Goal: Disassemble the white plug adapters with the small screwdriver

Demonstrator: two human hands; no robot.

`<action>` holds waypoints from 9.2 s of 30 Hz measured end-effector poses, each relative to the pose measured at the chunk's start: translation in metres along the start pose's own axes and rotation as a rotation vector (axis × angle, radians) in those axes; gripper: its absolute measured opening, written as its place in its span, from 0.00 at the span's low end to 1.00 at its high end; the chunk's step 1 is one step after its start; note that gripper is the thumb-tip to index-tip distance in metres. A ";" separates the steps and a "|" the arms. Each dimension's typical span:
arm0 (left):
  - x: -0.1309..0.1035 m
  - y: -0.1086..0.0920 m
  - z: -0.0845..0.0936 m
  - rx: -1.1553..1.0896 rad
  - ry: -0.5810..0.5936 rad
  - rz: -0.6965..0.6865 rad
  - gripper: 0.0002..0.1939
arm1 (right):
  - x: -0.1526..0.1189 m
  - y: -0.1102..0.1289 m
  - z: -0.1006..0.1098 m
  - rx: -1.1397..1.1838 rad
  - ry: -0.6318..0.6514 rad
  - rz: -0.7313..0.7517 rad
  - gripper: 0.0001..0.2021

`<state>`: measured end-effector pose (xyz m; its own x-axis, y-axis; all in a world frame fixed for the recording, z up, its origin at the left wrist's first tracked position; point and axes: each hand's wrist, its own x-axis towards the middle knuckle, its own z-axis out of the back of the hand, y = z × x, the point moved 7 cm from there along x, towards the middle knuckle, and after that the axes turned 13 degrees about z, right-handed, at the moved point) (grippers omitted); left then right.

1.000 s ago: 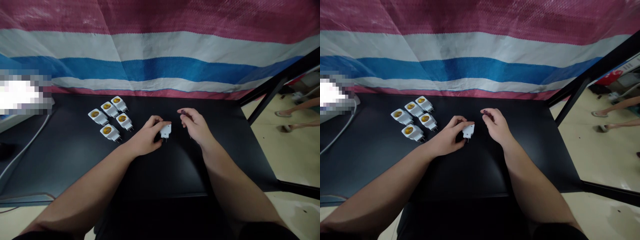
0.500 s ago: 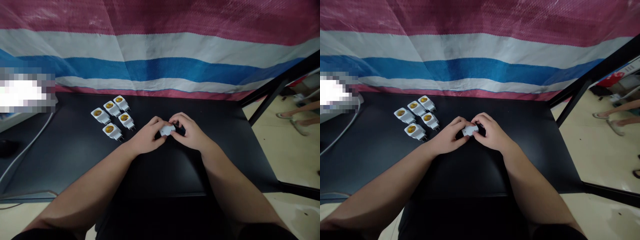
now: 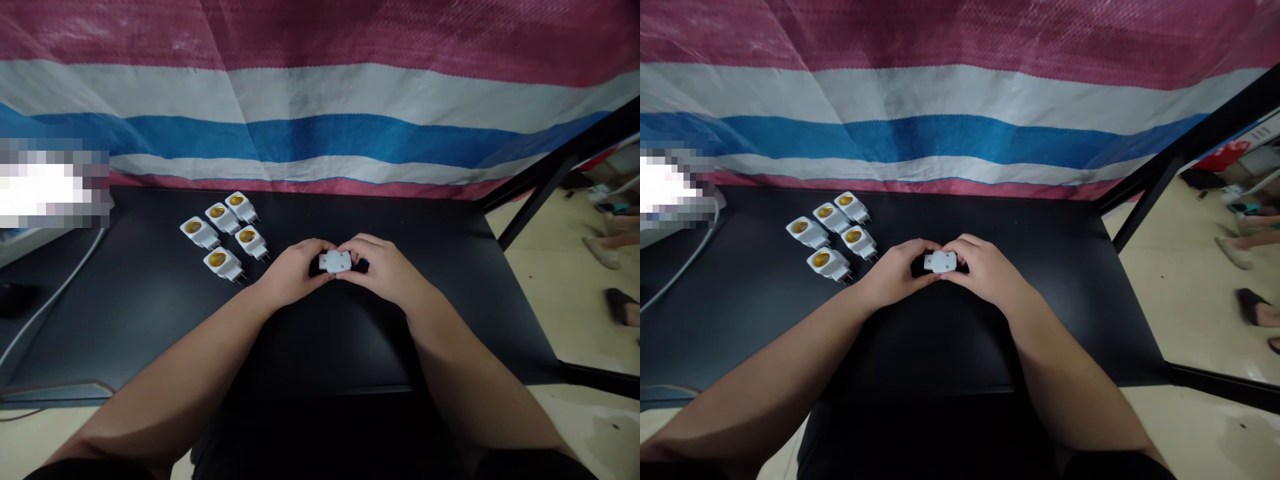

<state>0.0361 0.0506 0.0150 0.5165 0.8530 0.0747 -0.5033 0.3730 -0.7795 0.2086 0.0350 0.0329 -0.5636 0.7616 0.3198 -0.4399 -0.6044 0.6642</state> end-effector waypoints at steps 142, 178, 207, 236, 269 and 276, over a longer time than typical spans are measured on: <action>0.002 0.034 -0.015 -1.056 0.074 0.538 0.34 | 0.000 0.002 -0.008 0.072 -0.461 0.029 0.06; 0.002 0.036 -0.004 -0.994 -0.047 0.584 0.30 | -0.021 -0.063 0.028 0.042 -0.406 -0.387 0.10; 0.000 0.020 -0.013 -0.999 0.137 0.390 0.27 | 0.004 -0.002 -0.004 0.098 -0.318 -0.032 0.06; 0.003 0.021 0.000 -0.877 -0.009 0.299 0.30 | -0.003 -0.011 -0.003 0.326 -0.536 -0.108 0.07; 0.001 0.016 -0.004 -0.983 0.005 0.254 0.29 | -0.007 -0.013 -0.005 0.351 -0.586 -0.133 0.07; 0.001 0.007 -0.002 -0.999 0.106 0.190 0.26 | 0.001 -0.015 -0.006 0.622 -0.529 -0.100 0.14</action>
<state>0.0341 0.0530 0.0083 0.5715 0.8115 -0.1218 0.1990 -0.2811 -0.9388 0.2104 0.0433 0.0187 -0.0698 0.9083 0.4124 0.0848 -0.4065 0.9097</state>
